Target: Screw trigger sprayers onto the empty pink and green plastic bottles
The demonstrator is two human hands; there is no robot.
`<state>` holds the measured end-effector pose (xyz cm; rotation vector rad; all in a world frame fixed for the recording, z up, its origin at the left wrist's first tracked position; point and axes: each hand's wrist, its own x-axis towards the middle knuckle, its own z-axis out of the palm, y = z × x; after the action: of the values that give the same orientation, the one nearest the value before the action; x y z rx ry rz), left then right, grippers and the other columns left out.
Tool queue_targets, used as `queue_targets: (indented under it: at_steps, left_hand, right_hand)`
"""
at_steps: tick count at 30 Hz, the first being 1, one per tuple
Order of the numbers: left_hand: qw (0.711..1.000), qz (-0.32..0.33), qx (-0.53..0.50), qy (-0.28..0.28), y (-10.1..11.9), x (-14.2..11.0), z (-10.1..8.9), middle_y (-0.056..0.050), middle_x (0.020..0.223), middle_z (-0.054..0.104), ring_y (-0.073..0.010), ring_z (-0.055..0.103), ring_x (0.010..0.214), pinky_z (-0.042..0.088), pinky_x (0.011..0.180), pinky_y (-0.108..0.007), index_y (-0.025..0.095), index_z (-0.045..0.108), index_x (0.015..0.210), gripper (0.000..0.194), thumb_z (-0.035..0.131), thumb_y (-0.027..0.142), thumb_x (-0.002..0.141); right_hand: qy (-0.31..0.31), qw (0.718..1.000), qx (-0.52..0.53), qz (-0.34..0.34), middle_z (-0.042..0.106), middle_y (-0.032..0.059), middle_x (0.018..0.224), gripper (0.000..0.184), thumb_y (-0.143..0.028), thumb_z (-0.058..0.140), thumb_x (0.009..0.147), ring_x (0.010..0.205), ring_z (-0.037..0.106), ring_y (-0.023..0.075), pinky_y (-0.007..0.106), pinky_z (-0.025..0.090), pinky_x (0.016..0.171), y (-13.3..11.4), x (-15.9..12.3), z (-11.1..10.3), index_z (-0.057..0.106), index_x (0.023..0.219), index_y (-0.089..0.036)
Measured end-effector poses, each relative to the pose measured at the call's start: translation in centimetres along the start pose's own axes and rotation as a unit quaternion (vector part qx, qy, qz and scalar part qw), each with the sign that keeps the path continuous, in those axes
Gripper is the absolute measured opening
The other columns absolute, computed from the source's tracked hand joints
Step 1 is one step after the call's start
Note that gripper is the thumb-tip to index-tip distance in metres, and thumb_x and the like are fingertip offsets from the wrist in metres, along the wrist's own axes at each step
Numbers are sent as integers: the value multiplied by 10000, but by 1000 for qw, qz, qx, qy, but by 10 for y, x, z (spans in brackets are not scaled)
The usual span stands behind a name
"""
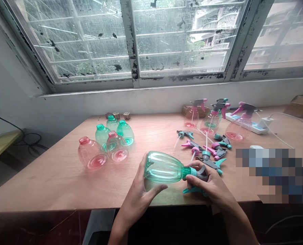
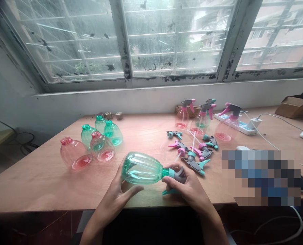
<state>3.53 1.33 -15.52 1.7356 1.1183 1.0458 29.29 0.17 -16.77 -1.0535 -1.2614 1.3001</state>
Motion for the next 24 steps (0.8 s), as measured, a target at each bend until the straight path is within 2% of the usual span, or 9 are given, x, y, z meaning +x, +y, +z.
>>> queue_targets:
  at_steps: [5, 13, 18, 21, 24]
  left_hand:
    - [1000, 10, -6, 1, 2, 1, 0, -54, 1618, 445, -318, 403, 1507, 294, 1271, -480, 353, 285, 1607, 826, 737, 456, 923]
    - [1000, 27, -3, 0, -2, 1, 1, -23, 1628, 434, -292, 425, 1500, 308, 1264, -481, 440, 211, 1614, 837, 717, 393, 949]
    - [1000, -1, -4, 5, 4, -1, 0, -81, 1671, 367, -345, 333, 1547, 250, 1286, -535, 339, 187, 1638, 928, 745, 476, 909]
    - [1000, -3, -27, -3, 6, 0, -1, -106, 1655, 396, -358, 337, 1545, 268, 1280, -540, 286, 242, 1629, 840, 687, 492, 947]
    - [1000, 8, -28, -7, 4, 2, -1, -97, 1638, 423, -354, 370, 1528, 288, 1275, -523, 288, 318, 1601, 779, 697, 471, 946]
  right_hand:
    - [1, 1000, -17, 0, 727, -20, 733, 409, -440, 859, 830, 687, 752, 207, 307, 641, 666, 1, 0, -1, 649, 1087, -201]
    - [16, 1000, -12, 2, 754, -7, 702, 419, -459, 840, 847, 684, 738, 192, 284, 627, 693, 0, 0, 0, 636, 1101, -195]
    - [8, 1000, -14, -3, 726, -16, 744, 415, -437, 867, 815, 683, 760, 217, 333, 660, 670, -1, 1, 0, 661, 1086, -199]
    - [11, 1000, -15, -4, 721, -21, 754, 403, -432, 870, 813, 687, 761, 217, 328, 661, 653, -2, 0, 2, 672, 1083, -209]
    - [13, 1000, -11, -6, 734, -15, 708, 402, -443, 858, 828, 672, 744, 207, 315, 648, 666, -2, 0, 2, 666, 1086, -203]
